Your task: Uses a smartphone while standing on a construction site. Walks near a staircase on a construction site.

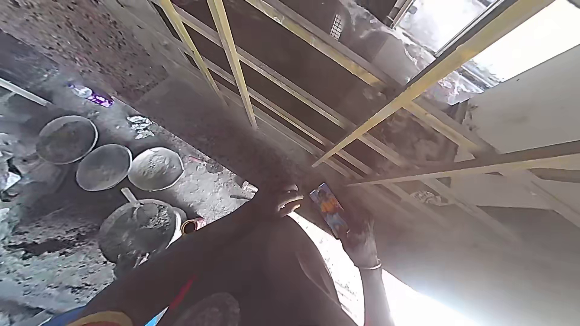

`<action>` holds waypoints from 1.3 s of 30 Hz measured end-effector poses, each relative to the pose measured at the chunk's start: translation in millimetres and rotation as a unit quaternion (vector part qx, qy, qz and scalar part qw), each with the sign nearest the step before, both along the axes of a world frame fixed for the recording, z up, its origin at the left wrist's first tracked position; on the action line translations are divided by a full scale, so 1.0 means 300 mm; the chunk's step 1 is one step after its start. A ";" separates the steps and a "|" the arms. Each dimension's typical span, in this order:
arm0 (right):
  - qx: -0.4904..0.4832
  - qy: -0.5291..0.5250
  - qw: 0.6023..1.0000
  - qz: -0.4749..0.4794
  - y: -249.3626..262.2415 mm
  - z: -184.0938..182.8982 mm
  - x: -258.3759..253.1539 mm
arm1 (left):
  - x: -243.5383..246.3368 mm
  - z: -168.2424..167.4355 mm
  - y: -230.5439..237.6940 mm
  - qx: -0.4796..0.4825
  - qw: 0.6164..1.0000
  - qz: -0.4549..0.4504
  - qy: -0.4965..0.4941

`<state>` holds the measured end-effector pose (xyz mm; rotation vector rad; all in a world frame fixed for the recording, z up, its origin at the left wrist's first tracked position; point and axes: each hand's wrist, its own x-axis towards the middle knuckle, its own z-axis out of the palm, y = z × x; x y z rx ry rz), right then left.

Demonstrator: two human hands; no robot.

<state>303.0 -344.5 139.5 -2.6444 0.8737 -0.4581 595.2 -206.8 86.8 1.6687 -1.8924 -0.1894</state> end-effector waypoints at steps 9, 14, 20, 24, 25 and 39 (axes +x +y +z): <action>-0.007 -0.022 1.000 -0.016 0.012 -0.008 -0.107 | -0.003 0.013 0.003 0.020 1.000 -0.002 0.006; -0.001 -0.010 1.000 -0.015 0.018 -0.014 -0.110 | -0.007 0.023 0.003 0.024 1.000 -0.001 0.011; 0.002 0.005 1.000 -0.018 0.032 -0.010 -0.087 | -0.006 0.024 0.006 0.025 1.000 -0.002 0.011; 0.003 0.014 1.000 -0.012 0.041 -0.017 -0.060 | -0.007 0.018 0.005 0.026 1.000 0.001 0.007; 0.007 0.022 1.000 -0.014 0.042 -0.016 -0.054 | -0.007 0.018 0.006 0.026 1.000 0.001 0.006; 0.022 -0.010 1.000 -0.018 0.031 -0.007 -0.081 | -0.006 0.042 0.001 0.038 0.999 0.001 0.014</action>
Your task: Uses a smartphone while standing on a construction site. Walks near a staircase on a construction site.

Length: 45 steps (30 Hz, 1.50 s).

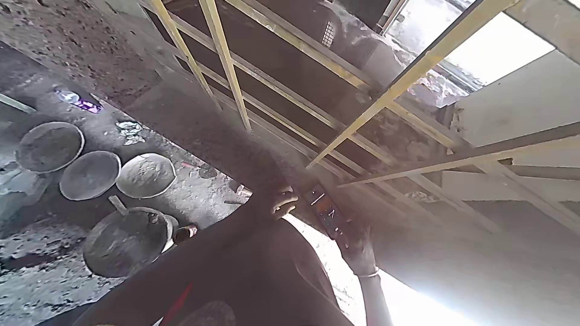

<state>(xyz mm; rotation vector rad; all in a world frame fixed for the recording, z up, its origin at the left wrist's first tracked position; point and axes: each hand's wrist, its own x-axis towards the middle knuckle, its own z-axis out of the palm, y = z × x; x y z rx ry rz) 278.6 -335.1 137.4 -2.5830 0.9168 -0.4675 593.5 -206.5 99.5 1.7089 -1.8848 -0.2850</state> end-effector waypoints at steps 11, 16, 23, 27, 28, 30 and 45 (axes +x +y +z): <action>-0.027 -0.010 0.992 -0.123 0.001 -0.004 -0.024 | 0.002 -0.034 -0.005 -0.042 0.999 0.003 -0.010; -0.018 -0.037 0.986 -0.162 0.012 0.003 -0.017 | 0.002 -0.050 -0.003 -0.053 0.998 0.006 -0.018; 0.018 -0.063 0.947 -0.316 0.008 0.071 -0.006 | 0.004 -0.048 -0.003 -0.050 0.999 0.001 -0.020; 0.009 -0.054 0.945 -0.321 0.023 0.073 -0.013 | 0.006 -0.049 0.001 -0.044 0.999 -0.002 -0.021; 0.006 -0.050 0.948 -0.313 0.026 0.073 -0.011 | 0.008 -0.048 -0.002 -0.049 0.999 -0.002 -0.023; -0.011 -0.046 0.959 -0.279 0.036 0.057 -0.017 | 0.006 -0.039 -0.005 -0.054 0.998 -0.008 -0.025; -0.033 -0.032 0.992 -0.119 0.125 -0.017 0.049 | 0.014 -0.051 -0.001 -0.066 0.997 -0.007 -0.036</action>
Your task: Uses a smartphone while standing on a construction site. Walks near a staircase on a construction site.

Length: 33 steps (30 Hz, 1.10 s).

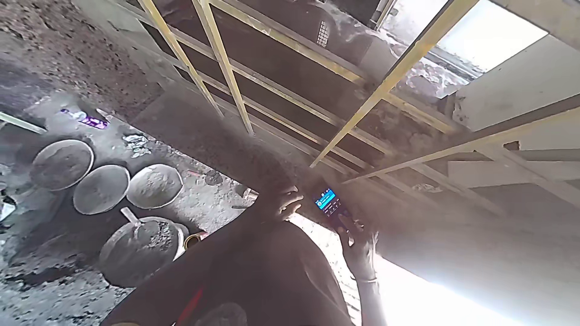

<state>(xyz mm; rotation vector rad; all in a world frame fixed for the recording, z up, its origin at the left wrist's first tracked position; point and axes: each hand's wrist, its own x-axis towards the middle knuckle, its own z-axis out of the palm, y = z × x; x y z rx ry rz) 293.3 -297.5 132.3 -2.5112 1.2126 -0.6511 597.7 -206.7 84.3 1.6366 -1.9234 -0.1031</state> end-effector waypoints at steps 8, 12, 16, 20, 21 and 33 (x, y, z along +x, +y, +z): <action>-0.004 0.062 0.997 0.036 0.002 0.015 0.058 | 0.004 0.002 0.001 -0.007 1.000 0.000 0.004; -0.003 0.068 0.997 0.042 -0.004 0.021 0.065 | -0.001 0.006 0.003 0.011 1.000 -0.001 0.014; 0.003 0.067 0.997 0.039 -0.027 0.039 0.070 | 0.002 0.008 -0.002 0.008 1.000 -0.003 0.014; 0.031 0.088 0.995 0.026 -0.057 0.061 0.089 | -0.002 0.008 0.001 0.020 1.000 -0.003 0.005; 0.032 0.091 0.995 0.028 -0.067 0.068 0.099 | -0.001 0.010 0.000 0.023 1.000 -0.001 0.003; 0.067 0.254 0.965 0.003 -0.121 0.123 0.235 | -0.006 0.010 0.003 -0.002 1.000 0.014 0.008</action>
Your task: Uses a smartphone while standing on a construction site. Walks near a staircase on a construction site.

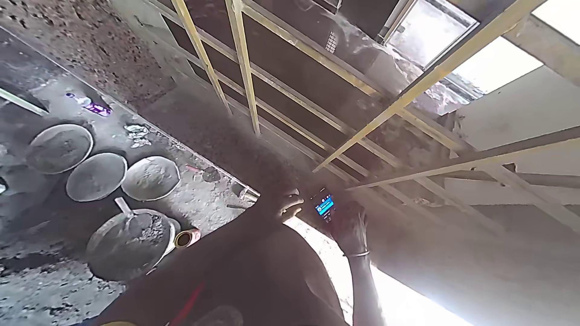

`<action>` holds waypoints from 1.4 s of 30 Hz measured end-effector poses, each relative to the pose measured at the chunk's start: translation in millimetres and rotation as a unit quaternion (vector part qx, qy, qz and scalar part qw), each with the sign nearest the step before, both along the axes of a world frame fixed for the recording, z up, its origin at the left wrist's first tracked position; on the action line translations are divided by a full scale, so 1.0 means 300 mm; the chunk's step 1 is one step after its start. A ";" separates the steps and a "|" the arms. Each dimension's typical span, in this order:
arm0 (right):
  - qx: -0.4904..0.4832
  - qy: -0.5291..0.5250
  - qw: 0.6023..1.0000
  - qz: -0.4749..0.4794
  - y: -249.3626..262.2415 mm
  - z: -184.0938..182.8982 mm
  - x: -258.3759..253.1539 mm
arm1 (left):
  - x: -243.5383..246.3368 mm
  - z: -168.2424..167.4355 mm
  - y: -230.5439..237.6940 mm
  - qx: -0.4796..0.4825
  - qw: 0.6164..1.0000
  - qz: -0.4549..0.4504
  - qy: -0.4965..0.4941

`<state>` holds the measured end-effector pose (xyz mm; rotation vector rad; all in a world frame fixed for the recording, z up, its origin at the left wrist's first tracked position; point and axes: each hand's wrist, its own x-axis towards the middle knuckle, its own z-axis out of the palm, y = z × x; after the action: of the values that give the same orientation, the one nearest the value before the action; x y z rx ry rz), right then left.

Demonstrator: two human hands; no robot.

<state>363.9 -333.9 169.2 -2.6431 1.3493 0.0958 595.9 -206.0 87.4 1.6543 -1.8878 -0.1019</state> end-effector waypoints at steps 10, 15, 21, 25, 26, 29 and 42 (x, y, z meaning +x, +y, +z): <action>-0.037 -0.135 0.990 -0.007 -0.006 -0.040 -0.062 | 0.002 -0.007 -0.001 0.013 1.000 -0.009 -0.004; -0.021 -0.195 0.980 -0.025 0.018 -0.006 -0.139 | 0.001 -0.008 -0.003 0.022 1.000 -0.011 0.008; -0.042 -0.235 0.967 -0.095 0.065 -0.044 -0.299 | -0.003 -0.009 -0.003 0.023 1.000 -0.006 0.010; -0.012 -0.170 0.977 -0.129 0.121 0.048 -0.274 | -0.001 -0.026 -0.005 0.001 1.000 -0.008 0.012; 0.064 -0.128 0.977 -0.159 0.125 0.163 -0.229 | -0.001 -0.019 -0.007 -0.003 1.000 -0.006 0.011; 0.090 -0.143 0.968 -0.188 0.133 0.285 -0.160 | -0.001 -0.010 -0.010 -0.015 1.000 -0.004 0.010; -0.043 -0.131 0.990 0.042 0.089 -0.064 -0.113 | -0.004 -0.008 -0.004 0.012 1.000 0.001 0.002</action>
<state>330.0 -307.3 150.0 -2.6660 1.1822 -0.2955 594.8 -207.2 85.0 1.6703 -1.8884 -0.1278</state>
